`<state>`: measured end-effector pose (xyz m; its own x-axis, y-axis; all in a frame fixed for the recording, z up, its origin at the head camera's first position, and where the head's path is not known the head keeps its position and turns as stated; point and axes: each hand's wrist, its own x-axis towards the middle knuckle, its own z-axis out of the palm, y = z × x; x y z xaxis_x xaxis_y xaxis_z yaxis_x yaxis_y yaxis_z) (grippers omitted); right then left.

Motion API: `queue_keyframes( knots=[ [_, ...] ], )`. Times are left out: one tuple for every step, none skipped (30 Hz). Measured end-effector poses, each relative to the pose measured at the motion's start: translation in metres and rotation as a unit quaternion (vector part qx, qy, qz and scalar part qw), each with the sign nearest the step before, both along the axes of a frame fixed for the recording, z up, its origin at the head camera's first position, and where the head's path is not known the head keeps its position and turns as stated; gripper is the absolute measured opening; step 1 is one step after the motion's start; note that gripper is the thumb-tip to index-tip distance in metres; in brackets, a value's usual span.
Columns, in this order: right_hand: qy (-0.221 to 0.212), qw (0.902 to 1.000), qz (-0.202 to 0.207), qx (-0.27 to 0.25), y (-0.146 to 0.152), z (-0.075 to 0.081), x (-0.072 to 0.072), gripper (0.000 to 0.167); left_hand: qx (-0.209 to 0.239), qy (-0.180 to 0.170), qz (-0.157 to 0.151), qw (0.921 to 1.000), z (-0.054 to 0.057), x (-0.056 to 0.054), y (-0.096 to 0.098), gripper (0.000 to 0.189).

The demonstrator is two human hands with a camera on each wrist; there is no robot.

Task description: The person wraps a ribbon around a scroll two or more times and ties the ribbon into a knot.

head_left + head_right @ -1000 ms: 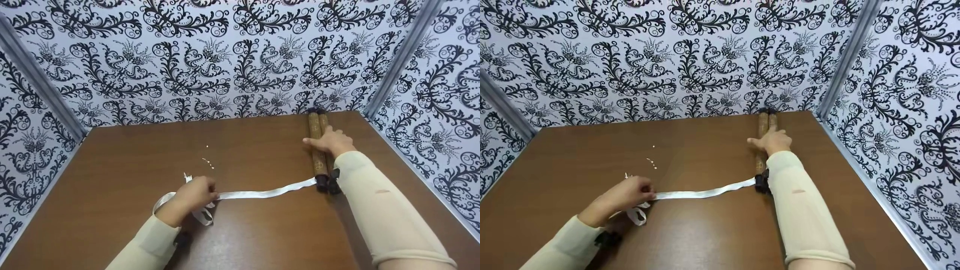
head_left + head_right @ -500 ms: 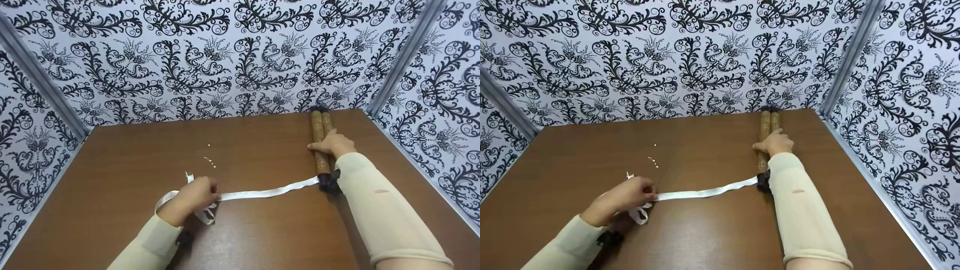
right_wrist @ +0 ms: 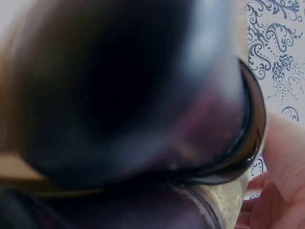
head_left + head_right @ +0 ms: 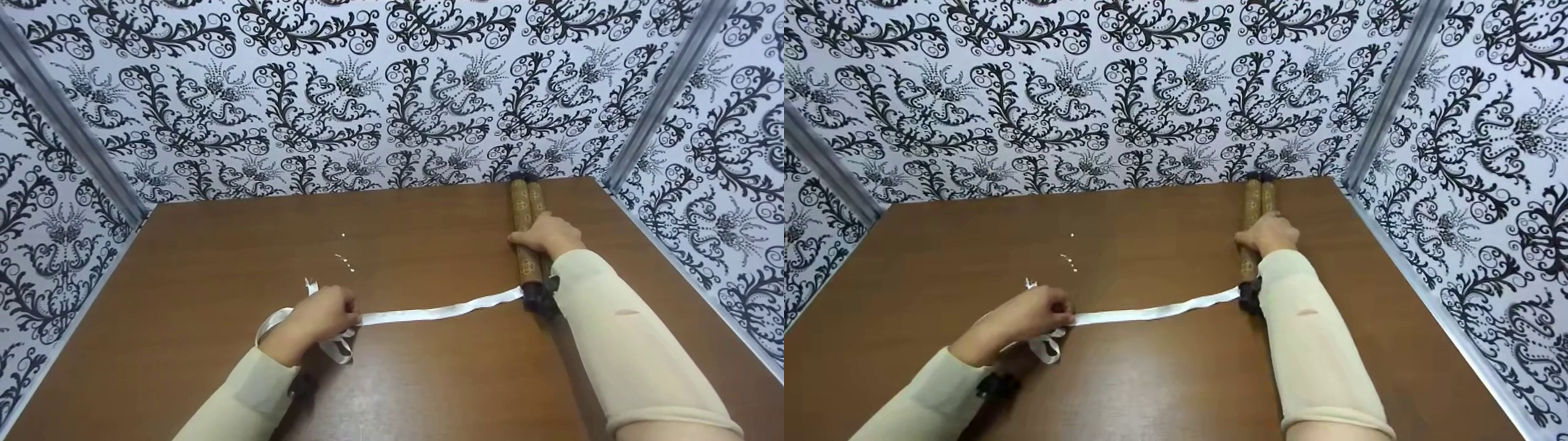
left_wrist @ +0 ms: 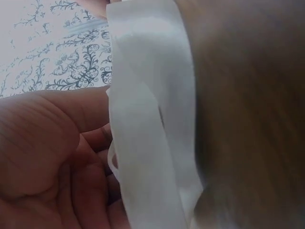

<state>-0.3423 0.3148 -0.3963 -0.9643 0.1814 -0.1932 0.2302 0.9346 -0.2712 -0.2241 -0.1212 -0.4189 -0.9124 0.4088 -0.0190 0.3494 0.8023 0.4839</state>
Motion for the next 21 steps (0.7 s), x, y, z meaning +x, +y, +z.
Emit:
queue_keyframes(
  knots=[
    [0.002,1.0,-0.001,-0.001,0.0003,-0.0007,-0.0004,0.094,-0.001,-0.002,-0.001,1.0,-0.0003,0.0002,-0.0002,0.021],
    [0.003,1.0,-0.002,-0.001,0.0008,-0.0016,-0.0009,0.092,-0.002,-0.004,-0.002,1.0,-0.0007,0.0004,-0.0003,0.021],
    [0.003,1.0,-0.003,-0.001,0.0009,-0.002,-0.0011,0.091,-0.004,-0.007,-0.002,1.0,-0.001,0.0007,-0.0004,0.02],
    [0.004,1.0,-0.004,-0.001,0.0014,-0.0027,-0.0016,0.091,-0.005,-0.011,-0.002,0.9999,-0.0011,0.001,-0.0004,0.019],
    [0.004,1.0,-0.002,0.002,0.002,-0.003,-0.0019,0.091,-0.008,-0.013,-0.003,0.9999,-0.0011,0.0013,-0.0002,0.019],
    [0.005,1.0,-0.001,0.005,0.002,-0.003,-0.002,0.092,-0.012,-0.015,-0.003,0.9998,-0.0009,0.0016,0.0,0.018],
    [0.006,1.0,0.001,0.006,0.0017,-0.0027,-0.002,0.093,-0.016,-0.017,-0.002,0.9997,-0.0007,0.002,0.0002,0.017],
    [0.007,0.9999,0.002,0.008,0.0017,-0.0025,-0.0021,0.093,-0.019,-0.019,-0.001,0.9996,-0.0004,0.0023,0.0004,0.017],
    [0.008,0.9999,0.004,0.01,0.0016,-0.0022,-0.0021,0.093,-0.022,-0.02,0.0,0.9996,0.0001,0.0025,0.0007,0.016],
    [0.009,0.9999,0.007,0.011,0.0017,-0.0019,-0.002,0.093,-0.024,-0.021,0.001,0.9995,0.0009,0.0029,0.0011,0.016],
    [0.011,0.9998,0.009,0.013,0.0018,-0.0013,-0.0015,0.093,-0.027,-0.022,0.002,0.9994,0.0018,0.0033,0.0014,0.016],
    [0.012,0.9998,0.008,0.011,0.0019,-0.0008,-0.001,0.091,-0.028,-0.024,0.004,0.9993,0.0025,0.0035,0.0016,0.016],
    [0.012,0.9999,0.007,0.009,0.0022,-0.0007,-0.0006,0.089,-0.028,-0.026,0.004,0.9993,0.003,0.0038,0.0017,0.016],
    [0.013,0.9999,0.006,0.007,0.0026,-0.0004,0.0,0.087,-0.027,-0.027,0.004,0.9993,0.0036,0.0044,0.0017,0.016],
    [0.014,0.9999,0.006,0.006,0.0029,-0.0001,0.0007,0.085,-0.026,-0.028,0.004,0.9993,0.0041,0.0047,0.0017,0.016],
    [0.014,0.9999,0.005,0.003,0.0032,0.0003,0.0015,0.083,-0.026,-0.029,0.003,0.9992,0.0044,0.0049,0.0017,0.017],
    [0.015,0.9999,0.004,0.002,0.0034,0.0006,0.0023,0.081,-0.026,-0.029,0.003,0.9992,0.0046,0.005,0.0017,0.017],
    [0.015,0.9999,0.005,0.001,0.0035,0.0009,0.0029,0.08,-0.027,-0.029,0.001,0.9992,0.0044,0.0049,0.0016,0.018],
    [0.015,0.9999,0.005,0.001,0.0033,0.0012,0.0034,0.079,-0.027,-0.029,0.001,0.9992,0.0042,0.0047,0.0015,0.018],
    [0.015,0.9999,0.005,0.0,0.0036,0.0014,0.0037,0.078,-0.027,-0.027,0.001,0.9992,0.0042,0.0047,0.0014,0.018],
    [0.015,0.9999,0.006,-0.001,0.0041,0.0014,0.0038,0.078,-0.029,-0.028,0.002,0.9992,0.0041,0.0044,0.0013,0.019]
  ],
)
